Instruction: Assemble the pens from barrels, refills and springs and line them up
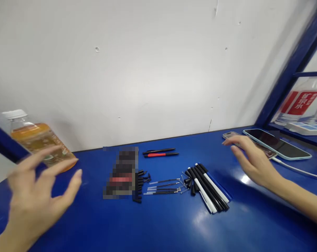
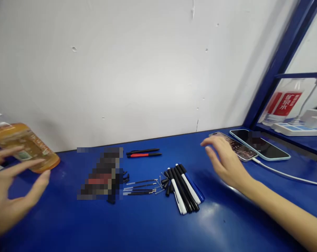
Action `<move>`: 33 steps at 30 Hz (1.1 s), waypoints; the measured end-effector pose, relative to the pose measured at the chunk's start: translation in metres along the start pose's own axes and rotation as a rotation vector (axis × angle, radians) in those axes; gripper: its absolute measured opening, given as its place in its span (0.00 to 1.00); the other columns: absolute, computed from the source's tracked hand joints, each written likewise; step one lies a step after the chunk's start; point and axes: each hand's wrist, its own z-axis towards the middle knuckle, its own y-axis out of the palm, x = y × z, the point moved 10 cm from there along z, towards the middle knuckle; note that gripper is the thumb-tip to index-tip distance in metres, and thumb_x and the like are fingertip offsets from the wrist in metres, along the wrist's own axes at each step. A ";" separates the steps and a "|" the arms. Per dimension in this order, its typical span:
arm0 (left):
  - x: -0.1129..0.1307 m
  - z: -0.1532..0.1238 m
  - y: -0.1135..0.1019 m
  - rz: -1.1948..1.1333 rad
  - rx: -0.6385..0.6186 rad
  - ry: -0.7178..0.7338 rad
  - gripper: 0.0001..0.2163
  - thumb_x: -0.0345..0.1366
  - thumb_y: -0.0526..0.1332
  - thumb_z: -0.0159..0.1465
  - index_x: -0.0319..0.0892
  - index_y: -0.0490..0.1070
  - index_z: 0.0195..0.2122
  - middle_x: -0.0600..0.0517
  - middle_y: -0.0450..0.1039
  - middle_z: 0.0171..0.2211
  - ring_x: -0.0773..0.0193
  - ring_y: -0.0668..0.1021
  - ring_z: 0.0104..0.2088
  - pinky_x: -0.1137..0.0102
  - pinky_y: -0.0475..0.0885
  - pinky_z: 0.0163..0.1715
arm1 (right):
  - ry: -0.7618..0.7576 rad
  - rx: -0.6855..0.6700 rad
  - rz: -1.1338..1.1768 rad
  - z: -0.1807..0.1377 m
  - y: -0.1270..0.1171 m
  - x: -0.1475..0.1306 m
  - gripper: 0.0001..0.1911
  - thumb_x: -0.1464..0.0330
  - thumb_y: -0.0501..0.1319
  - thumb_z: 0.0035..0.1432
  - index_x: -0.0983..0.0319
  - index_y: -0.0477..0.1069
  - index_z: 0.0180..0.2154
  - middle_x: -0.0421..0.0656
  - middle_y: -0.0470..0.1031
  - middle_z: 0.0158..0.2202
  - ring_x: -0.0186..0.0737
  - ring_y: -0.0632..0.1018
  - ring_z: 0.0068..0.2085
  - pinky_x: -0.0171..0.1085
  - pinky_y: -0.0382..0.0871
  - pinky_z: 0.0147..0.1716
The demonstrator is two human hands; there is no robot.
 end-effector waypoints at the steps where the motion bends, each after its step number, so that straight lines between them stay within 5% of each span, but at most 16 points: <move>1: 0.038 -0.006 -0.009 0.085 0.151 0.210 0.17 0.31 0.60 0.54 0.54 0.64 0.44 0.53 0.60 0.48 0.47 0.64 0.49 0.52 0.61 0.46 | -0.073 0.001 0.020 -0.001 0.007 -0.021 0.06 0.69 0.47 0.60 0.59 0.58 0.39 0.48 0.65 0.39 0.47 0.65 0.46 0.49 0.56 0.48; 3: 0.113 -0.021 0.000 0.110 0.196 0.598 0.15 0.25 0.59 0.55 0.48 0.66 0.42 0.50 0.63 0.45 0.57 0.70 0.43 0.61 0.65 0.43 | -0.173 -0.107 0.046 -0.005 0.027 -0.057 0.05 0.69 0.49 0.59 0.59 0.60 0.39 0.47 0.65 0.40 0.46 0.65 0.45 0.48 0.59 0.45; 7: 0.175 -0.002 0.011 -0.033 0.101 0.651 0.09 0.21 0.53 0.58 0.38 0.68 0.35 0.47 0.68 0.36 0.60 0.70 0.39 0.61 0.63 0.42 | -0.229 -0.181 0.087 -0.009 0.041 -0.093 0.05 0.72 0.50 0.59 0.60 0.60 0.38 0.47 0.64 0.41 0.44 0.64 0.44 0.46 0.61 0.43; 13: 0.174 0.071 0.082 0.009 -0.209 0.498 0.07 0.31 0.53 0.62 0.42 0.70 0.36 0.51 0.68 0.35 0.64 0.70 0.35 0.67 0.64 0.37 | -0.242 -0.117 0.057 -0.012 0.032 -0.084 0.05 0.73 0.50 0.59 0.61 0.59 0.38 0.47 0.64 0.40 0.44 0.64 0.44 0.47 0.60 0.43; 17: 0.185 0.101 0.129 0.037 -0.230 0.543 0.06 0.34 0.56 0.60 0.41 0.70 0.36 0.49 0.68 0.35 0.63 0.71 0.35 0.68 0.65 0.36 | -0.240 -0.082 0.040 -0.012 0.025 -0.076 0.05 0.73 0.50 0.59 0.61 0.60 0.38 0.47 0.64 0.40 0.44 0.64 0.44 0.47 0.59 0.44; 20: 0.193 0.105 0.141 0.063 -0.223 0.595 0.05 0.32 0.56 0.60 0.38 0.70 0.33 0.48 0.68 0.33 0.62 0.71 0.34 0.68 0.65 0.34 | -0.267 -0.064 0.053 -0.013 0.020 -0.078 0.05 0.73 0.50 0.58 0.61 0.60 0.38 0.47 0.65 0.40 0.44 0.65 0.45 0.47 0.58 0.46; 23: 0.200 0.096 0.125 0.073 -0.182 0.638 0.07 0.31 0.52 0.62 0.35 0.69 0.33 0.45 0.68 0.35 0.60 0.71 0.35 0.66 0.65 0.35 | -0.218 -0.070 0.120 -0.013 0.018 -0.081 0.07 0.72 0.50 0.59 0.60 0.60 0.41 0.47 0.65 0.42 0.43 0.66 0.45 0.44 0.59 0.46; 27: 0.219 0.063 0.077 0.033 -0.110 0.703 0.09 0.30 0.49 0.63 0.35 0.67 0.34 0.47 0.69 0.34 0.62 0.71 0.35 0.65 0.65 0.39 | 0.077 -0.254 0.376 -0.014 0.035 -0.082 0.12 0.65 0.47 0.62 0.58 0.57 0.46 0.42 0.68 0.36 0.36 0.70 0.33 0.35 0.65 0.32; 29: 0.231 0.039 0.045 -0.012 -0.013 0.767 0.08 0.27 0.49 0.62 0.35 0.67 0.31 0.51 0.68 0.25 0.65 0.70 0.27 0.67 0.67 0.33 | 0.173 -0.439 0.524 -0.021 0.054 -0.096 0.12 0.61 0.44 0.63 0.59 0.62 0.37 0.38 0.66 0.26 0.33 0.67 0.26 0.32 0.62 0.26; 33: 0.231 -0.001 0.008 -0.098 0.088 0.781 0.08 0.25 0.49 0.62 0.33 0.66 0.39 0.47 0.70 0.29 0.64 0.72 0.28 0.70 0.68 0.28 | 0.280 -0.639 0.760 -0.034 0.078 -0.124 0.22 0.57 0.40 0.63 0.61 0.56 0.22 0.35 0.58 0.20 0.31 0.62 0.22 0.31 0.57 0.22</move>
